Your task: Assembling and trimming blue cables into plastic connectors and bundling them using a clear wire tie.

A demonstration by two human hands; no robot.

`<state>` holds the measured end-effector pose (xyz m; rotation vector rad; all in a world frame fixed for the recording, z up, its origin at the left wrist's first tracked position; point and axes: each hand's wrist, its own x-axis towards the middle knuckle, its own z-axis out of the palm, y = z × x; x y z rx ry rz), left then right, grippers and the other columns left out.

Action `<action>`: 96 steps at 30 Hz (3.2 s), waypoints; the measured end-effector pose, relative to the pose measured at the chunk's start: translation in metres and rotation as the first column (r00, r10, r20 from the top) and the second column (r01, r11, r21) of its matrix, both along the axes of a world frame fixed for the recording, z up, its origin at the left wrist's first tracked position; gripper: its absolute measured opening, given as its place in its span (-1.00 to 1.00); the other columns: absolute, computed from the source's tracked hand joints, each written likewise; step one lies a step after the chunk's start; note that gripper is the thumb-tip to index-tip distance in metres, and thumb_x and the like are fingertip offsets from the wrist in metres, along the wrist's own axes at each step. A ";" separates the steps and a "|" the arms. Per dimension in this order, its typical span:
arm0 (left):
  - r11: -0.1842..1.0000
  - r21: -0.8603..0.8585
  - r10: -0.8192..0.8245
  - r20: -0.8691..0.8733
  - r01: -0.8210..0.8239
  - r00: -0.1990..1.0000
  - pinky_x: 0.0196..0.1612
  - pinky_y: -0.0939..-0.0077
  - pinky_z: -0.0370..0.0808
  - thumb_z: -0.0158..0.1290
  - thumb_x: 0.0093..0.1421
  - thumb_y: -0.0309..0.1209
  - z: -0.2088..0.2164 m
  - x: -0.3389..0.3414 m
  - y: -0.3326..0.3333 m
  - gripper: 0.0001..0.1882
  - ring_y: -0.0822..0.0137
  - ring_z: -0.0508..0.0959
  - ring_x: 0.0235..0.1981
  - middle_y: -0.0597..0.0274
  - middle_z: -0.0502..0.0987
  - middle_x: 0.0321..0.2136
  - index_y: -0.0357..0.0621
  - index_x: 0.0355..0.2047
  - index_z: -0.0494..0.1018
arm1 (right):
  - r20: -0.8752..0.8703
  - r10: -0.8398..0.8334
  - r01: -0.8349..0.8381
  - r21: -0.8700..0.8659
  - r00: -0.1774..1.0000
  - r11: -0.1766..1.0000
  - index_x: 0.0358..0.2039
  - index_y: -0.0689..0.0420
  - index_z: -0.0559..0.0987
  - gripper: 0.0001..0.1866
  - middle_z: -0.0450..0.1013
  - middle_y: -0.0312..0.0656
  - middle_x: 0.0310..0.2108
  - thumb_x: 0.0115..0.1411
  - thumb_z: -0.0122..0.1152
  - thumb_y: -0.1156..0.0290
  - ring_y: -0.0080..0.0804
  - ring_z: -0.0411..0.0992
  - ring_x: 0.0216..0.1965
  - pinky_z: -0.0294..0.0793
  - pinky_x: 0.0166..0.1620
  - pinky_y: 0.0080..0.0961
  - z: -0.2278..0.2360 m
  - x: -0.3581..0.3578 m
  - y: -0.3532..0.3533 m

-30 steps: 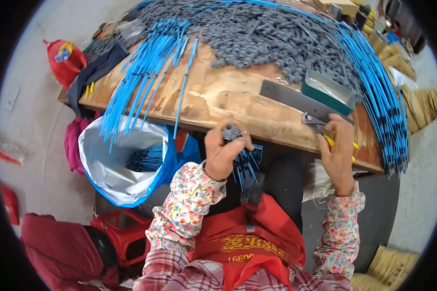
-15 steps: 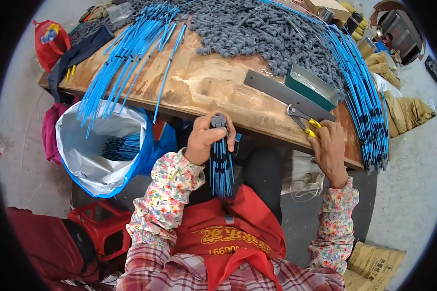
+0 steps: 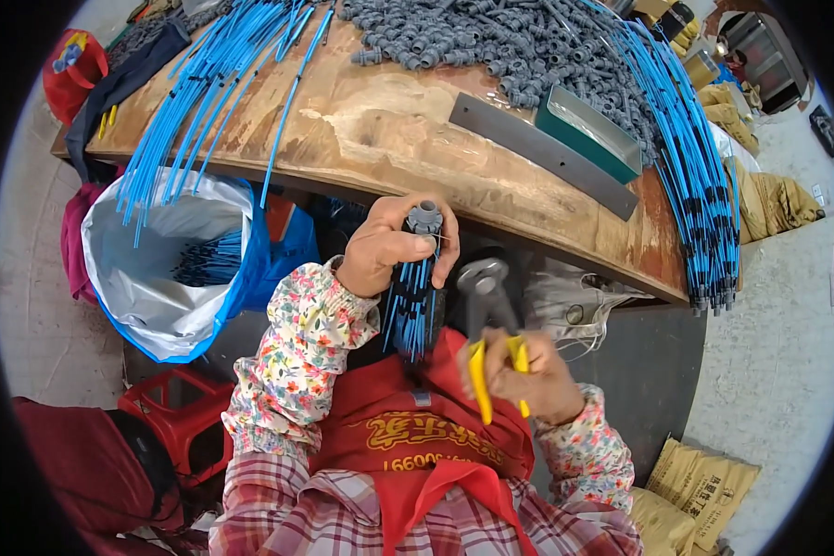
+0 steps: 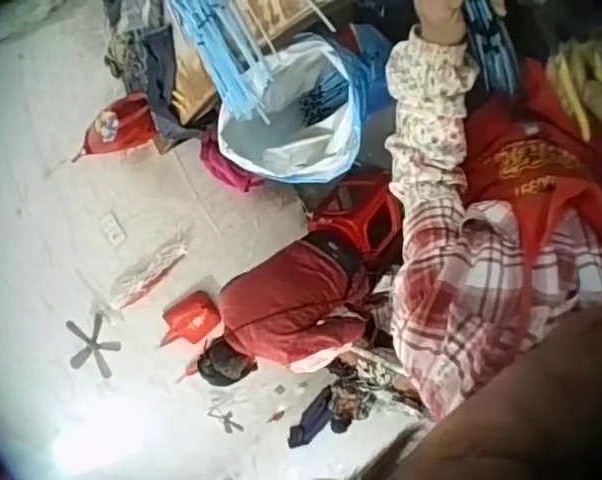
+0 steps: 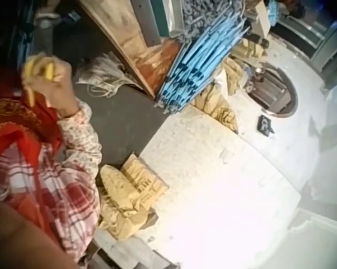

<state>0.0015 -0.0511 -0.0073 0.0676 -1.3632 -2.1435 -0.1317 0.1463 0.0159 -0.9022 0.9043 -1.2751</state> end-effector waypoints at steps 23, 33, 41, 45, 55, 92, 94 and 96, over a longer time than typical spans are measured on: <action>0.967 -0.254 0.029 0.114 0.001 0.993 -0.37 0.59 0.39 0.05 -0.06 -0.25 0.006 0.002 0.010 -0.66 0.44 0.46 -0.51 0.22 0.48 -0.55 -0.33 -0.42 0.42 | 0.477 0.087 -0.253 0.297 0.875 0.921 -0.15 0.25 0.34 -0.57 0.38 0.01 -0.21 0.18 0.16 0.15 -0.14 0.46 -0.26 0.47 -0.22 -0.18 0.019 -0.009 0.012; 0.985 -0.170 0.009 0.169 0.020 0.986 -0.47 0.63 0.39 0.06 -0.01 -0.26 0.007 -0.018 0.023 -0.65 0.47 0.47 -0.59 0.20 0.48 -0.58 -0.35 -0.36 0.43 | -0.972 -0.146 0.147 -0.119 0.186 0.982 -0.18 0.28 0.26 -0.42 0.35 0.03 -0.41 -0.04 0.36 0.23 -0.01 0.41 -0.40 0.41 -0.36 -0.27 0.035 -0.025 0.015; 0.960 -0.262 -0.063 0.130 0.096 0.989 -0.46 0.53 0.40 0.07 -0.06 -0.14 0.004 -0.021 0.018 -0.56 0.36 0.49 -0.57 0.10 0.49 -0.59 -0.37 -0.44 0.43 | -0.541 0.145 -0.070 0.155 0.828 0.985 -0.24 0.20 0.27 -0.54 0.44 -0.12 -0.38 0.00 0.36 0.32 -0.32 0.49 -0.40 0.45 -0.44 -0.53 0.023 -0.040 0.028; 0.964 -0.222 -0.118 0.137 0.146 0.984 -0.45 0.51 0.40 0.06 -0.06 -0.14 0.010 -0.022 0.019 -0.57 0.32 0.49 -0.57 0.06 0.49 -0.59 -0.37 -0.47 0.42 | 0.055 0.246 -0.252 0.166 0.968 0.953 -0.24 0.19 0.23 -0.57 0.45 -0.16 -0.39 0.08 0.29 0.31 -0.44 0.49 -0.40 0.46 -0.45 -0.62 0.004 -0.035 0.031; 0.954 -0.296 0.106 0.194 -0.045 0.975 -0.57 0.58 0.37 0.05 -0.06 -0.13 0.009 -0.038 0.038 -0.54 0.31 0.46 -0.64 0.02 0.44 -0.59 -0.40 -0.44 0.38 | -0.879 -0.121 0.255 0.001 0.461 0.967 -0.28 0.20 0.24 -0.53 0.44 0.02 -0.44 0.11 0.21 0.09 -0.21 0.48 -0.48 0.40 -0.47 -0.36 0.028 -0.042 0.042; 0.943 -0.293 -0.116 0.156 0.158 0.981 -0.35 0.44 0.38 0.02 -0.08 -0.11 -0.005 -0.035 0.025 -0.53 0.26 0.48 -0.47 0.00 0.50 -0.50 -0.39 -0.43 0.44 | 0.209 0.034 -0.087 0.249 0.977 0.964 -0.29 0.22 0.27 -0.65 0.43 -0.15 -0.46 0.03 0.28 0.49 -0.44 0.48 -0.49 0.43 -0.50 -0.57 0.005 -0.026 0.047; 0.956 -0.270 -0.066 0.172 0.111 0.983 -0.38 0.45 0.39 0.03 -0.09 -0.12 -0.006 -0.029 0.026 -0.53 0.24 0.48 -0.49 -0.02 0.49 -0.52 -0.39 -0.44 0.43 | 0.259 0.112 -0.178 0.249 0.959 0.952 -0.27 0.24 0.27 -0.65 0.43 -0.14 -0.43 0.06 0.26 0.45 -0.44 0.48 -0.49 0.43 -0.51 -0.57 -0.005 -0.032 0.047; 0.968 -0.227 -0.074 0.151 0.108 0.986 -0.44 0.45 0.40 0.05 -0.10 -0.14 -0.006 -0.027 0.026 -0.54 0.21 0.48 -0.51 -0.08 0.47 -0.55 -0.41 -0.45 0.41 | 0.310 0.156 -0.240 0.256 0.938 0.936 -0.23 0.26 0.26 -0.63 0.43 -0.13 -0.38 0.11 0.23 0.37 -0.45 0.47 -0.50 0.42 -0.52 -0.57 -0.011 -0.035 0.045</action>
